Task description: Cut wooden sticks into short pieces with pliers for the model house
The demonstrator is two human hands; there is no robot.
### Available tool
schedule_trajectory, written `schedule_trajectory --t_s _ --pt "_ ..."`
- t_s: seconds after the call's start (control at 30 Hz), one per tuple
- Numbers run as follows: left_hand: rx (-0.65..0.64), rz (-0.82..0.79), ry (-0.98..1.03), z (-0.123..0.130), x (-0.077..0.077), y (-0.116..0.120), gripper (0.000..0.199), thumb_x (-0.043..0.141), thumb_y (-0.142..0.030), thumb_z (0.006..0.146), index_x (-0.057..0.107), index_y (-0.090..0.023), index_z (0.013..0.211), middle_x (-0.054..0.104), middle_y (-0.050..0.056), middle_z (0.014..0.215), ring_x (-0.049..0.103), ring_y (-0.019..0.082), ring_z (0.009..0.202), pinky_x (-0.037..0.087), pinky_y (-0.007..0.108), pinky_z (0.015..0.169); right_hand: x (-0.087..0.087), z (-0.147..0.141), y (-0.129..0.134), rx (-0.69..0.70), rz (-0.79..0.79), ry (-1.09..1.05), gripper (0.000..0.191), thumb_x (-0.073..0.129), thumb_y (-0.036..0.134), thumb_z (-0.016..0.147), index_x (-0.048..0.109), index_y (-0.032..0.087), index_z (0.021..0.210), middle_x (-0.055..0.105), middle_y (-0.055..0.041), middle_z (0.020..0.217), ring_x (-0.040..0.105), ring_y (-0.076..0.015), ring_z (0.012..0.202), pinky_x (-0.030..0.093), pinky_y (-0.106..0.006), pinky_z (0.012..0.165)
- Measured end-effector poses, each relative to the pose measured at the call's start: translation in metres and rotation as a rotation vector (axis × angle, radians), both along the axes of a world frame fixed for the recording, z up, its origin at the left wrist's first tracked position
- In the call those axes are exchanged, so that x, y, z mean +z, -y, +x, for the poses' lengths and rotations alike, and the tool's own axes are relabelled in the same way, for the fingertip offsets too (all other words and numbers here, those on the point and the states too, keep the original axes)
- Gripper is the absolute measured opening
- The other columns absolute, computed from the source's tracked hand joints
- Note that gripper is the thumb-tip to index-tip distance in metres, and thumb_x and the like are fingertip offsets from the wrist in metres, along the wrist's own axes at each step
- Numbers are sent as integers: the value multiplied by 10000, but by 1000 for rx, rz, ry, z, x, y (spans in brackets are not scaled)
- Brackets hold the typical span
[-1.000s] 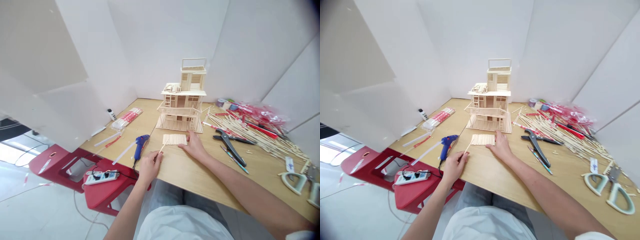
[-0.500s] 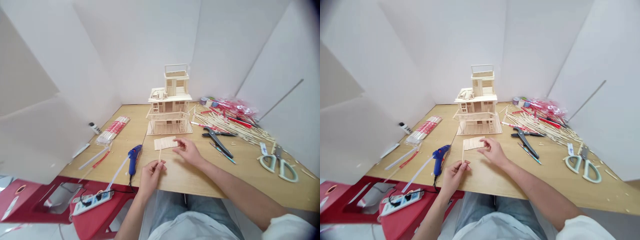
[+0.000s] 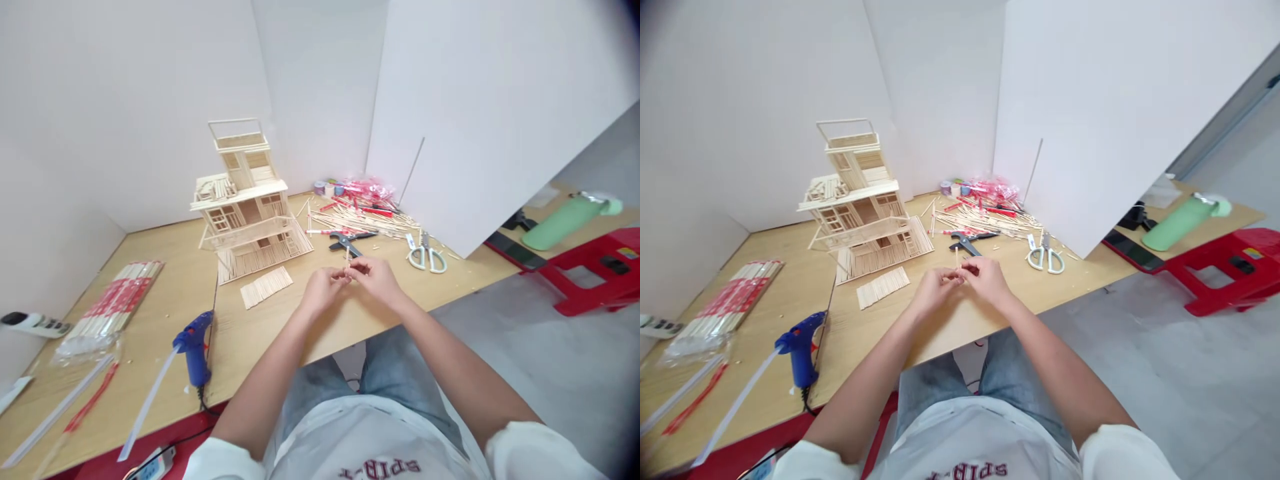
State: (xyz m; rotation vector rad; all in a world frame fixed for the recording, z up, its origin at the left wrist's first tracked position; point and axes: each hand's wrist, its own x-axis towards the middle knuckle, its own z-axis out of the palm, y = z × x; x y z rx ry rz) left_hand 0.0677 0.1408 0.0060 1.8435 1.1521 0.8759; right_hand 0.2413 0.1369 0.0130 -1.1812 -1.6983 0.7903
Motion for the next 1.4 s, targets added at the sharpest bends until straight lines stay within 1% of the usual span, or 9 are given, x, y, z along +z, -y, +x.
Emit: schedule_trajectory --t_s 0.13,0.3,0.6,0.77,0.9,1.0,1.1,1.23,1.4 --pt "-24 -26 -23 11 -8 -18 255 651 -158 841 791 -190 1052 797 39 998 721 217 885 510 295 801 -21 11 -15 -34 8 54 151 658 305 827 740 179 828 739 -39 758 648 -177 676 494 -292 657" --pt "22 7 -93 14 -26 -23 183 682 -240 867 806 -218 1000 798 47 980 721 218 861 509 301 783 -38 20 -19 12 32 108 115 665 280 858 731 189 834 751 -40 795 671 -186 708 514 -303 687" --pt "50 128 -166 13 -32 -26 147 698 -300 894 772 -206 808 758 45 818 647 186 802 473 305 773 -33 17 -22 111 89 220 87 659 174 892 711 208 832 739 -56 869 676 -207 841 507 -336 823" --pt "61 148 -128 12 -31 -23 117 697 -288 904 773 -217 850 765 43 846 655 194 835 489 323 803 -17 52 -47 68 37 232 183 699 218 869 712 202 1051 728 -48 904 664 -190 787 520 -316 754" --pt "123 147 -132 9 -31 -23 83 711 -252 893 773 -208 860 770 45 861 654 200 845 495 337 811 -4 78 -62 74 62 335 102 629 210 918 728 200 944 699 -53 881 644 -195 810 501 -329 778" --pt "139 155 -165 8 -31 -23 90 717 -263 890 774 -201 857 769 51 864 647 206 848 495 347 814 -6 71 -53 187 136 599 131 611 222 945 737 207 912 677 -73 908 629 -221 875 485 -343 797" --pt "147 155 -170 8 -31 -23 97 713 -269 894 775 -204 859 768 51 864 643 206 852 497 347 816 -13 54 -35 109 154 816 109 645 249 932 739 194 939 661 -101 911 610 -253 868 480 -374 789" --pt "145 127 -152 7 -32 -23 90 709 -262 894 778 -212 863 766 50 856 650 207 851 499 346 810 -20 40 -22 -28 143 833 135 627 242 943 723 183 1018 663 -109 931 609 -264 880 481 -385 794" --pt "105 121 -161 6 -34 -27 101 712 -266 889 774 -201 844 758 65 848 645 216 855 495 351 809 -25 36 -22 -105 58 815 124 589 226 964 708 198 940 671 -101 931 628 -252 877 488 -365 778"
